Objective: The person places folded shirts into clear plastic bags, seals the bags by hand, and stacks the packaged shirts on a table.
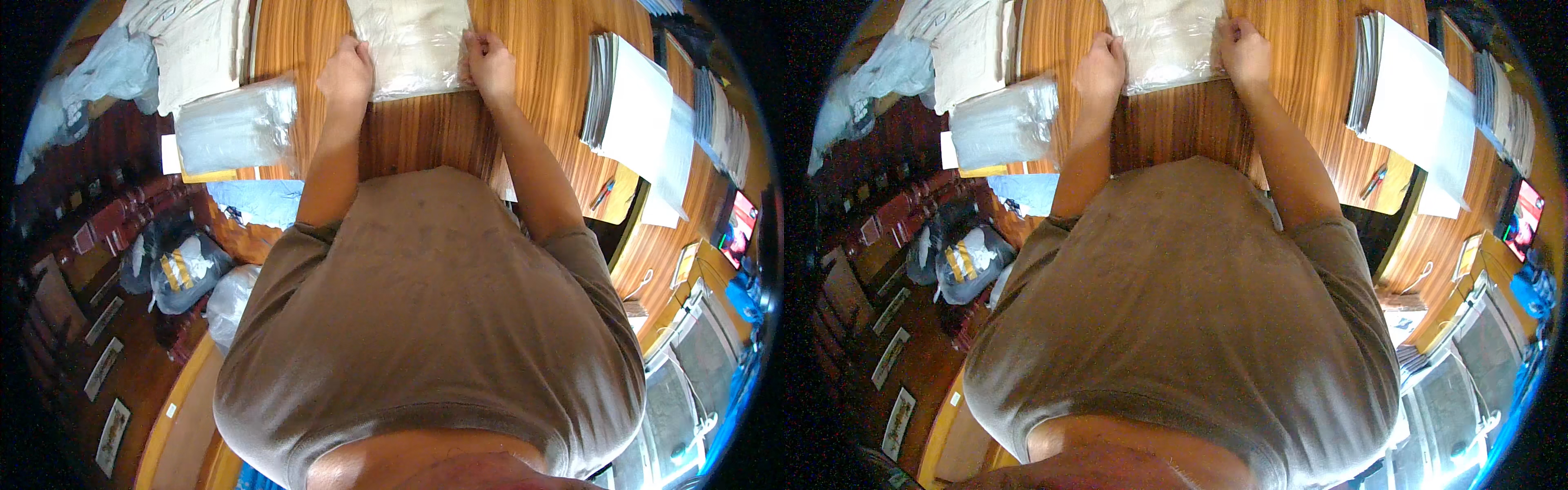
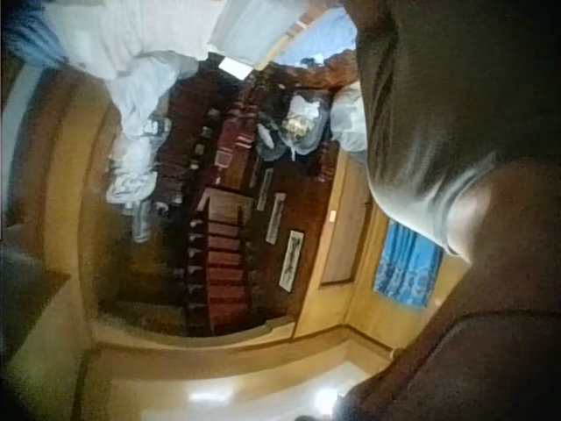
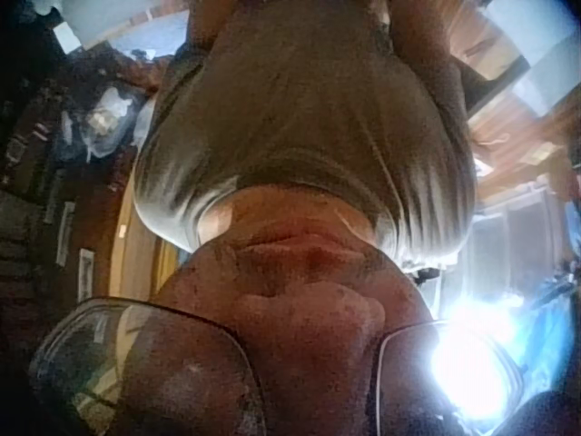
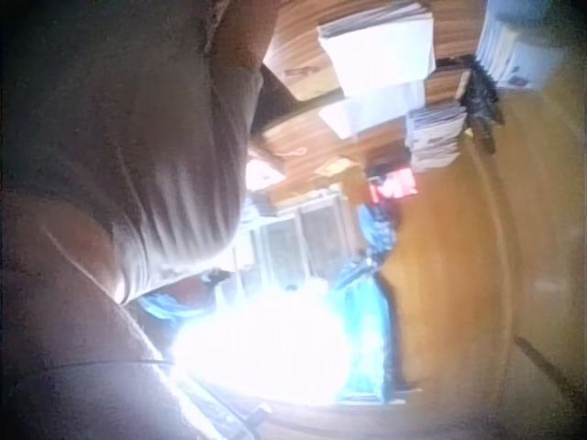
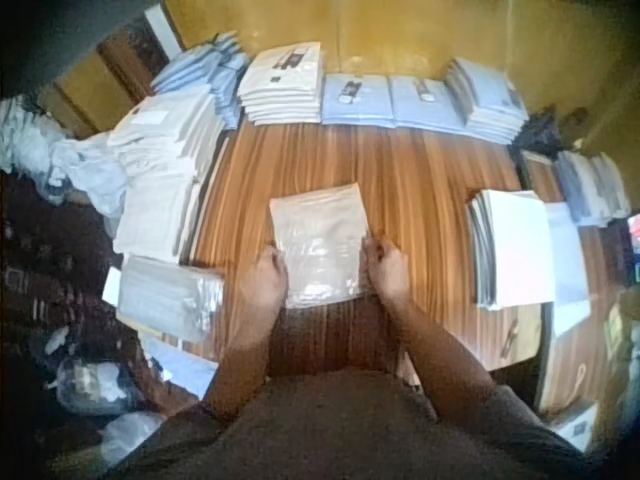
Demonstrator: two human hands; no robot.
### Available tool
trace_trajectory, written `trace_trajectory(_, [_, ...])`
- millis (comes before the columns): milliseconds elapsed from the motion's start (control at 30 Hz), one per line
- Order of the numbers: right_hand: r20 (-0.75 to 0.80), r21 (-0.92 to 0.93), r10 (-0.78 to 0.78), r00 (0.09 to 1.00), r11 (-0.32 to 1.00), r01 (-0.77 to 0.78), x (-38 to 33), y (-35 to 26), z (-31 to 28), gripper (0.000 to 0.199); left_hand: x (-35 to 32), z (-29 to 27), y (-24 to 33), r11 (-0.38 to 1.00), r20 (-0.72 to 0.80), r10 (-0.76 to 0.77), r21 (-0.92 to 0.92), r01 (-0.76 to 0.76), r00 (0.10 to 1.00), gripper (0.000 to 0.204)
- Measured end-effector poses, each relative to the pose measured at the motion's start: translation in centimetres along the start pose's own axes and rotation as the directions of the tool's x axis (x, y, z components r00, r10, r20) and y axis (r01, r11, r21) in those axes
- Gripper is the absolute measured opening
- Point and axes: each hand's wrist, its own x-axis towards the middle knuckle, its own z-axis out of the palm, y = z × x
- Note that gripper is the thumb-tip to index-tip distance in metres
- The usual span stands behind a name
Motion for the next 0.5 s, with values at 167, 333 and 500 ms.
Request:
trace_trajectory(167, [0.091,0.041,0.147,0.985,0.988,-0.151,0.4,-0.9,-0.5,0.044,0.0,0.3,1.2,0.914,-0.058,0.403,0.078,-0.398,0.913,0.032])
trace_trajectory(333, [0.155,0.151,0.179,0.972,0.968,-0.203,1.7,0.6,0.0,0.045,-1.9,6.0,0.6,0.704,-0.074,0.704,0.205,-0.680,0.706,0.056])
trace_trajectory(500, [0.342,0.290,0.061,0.938,0.942,-0.167,4.4,1.4,-1.0,0.033,-1.7,7.0,0.3,0.736,-0.019,0.654,0.247,-0.631,0.756,0.058])
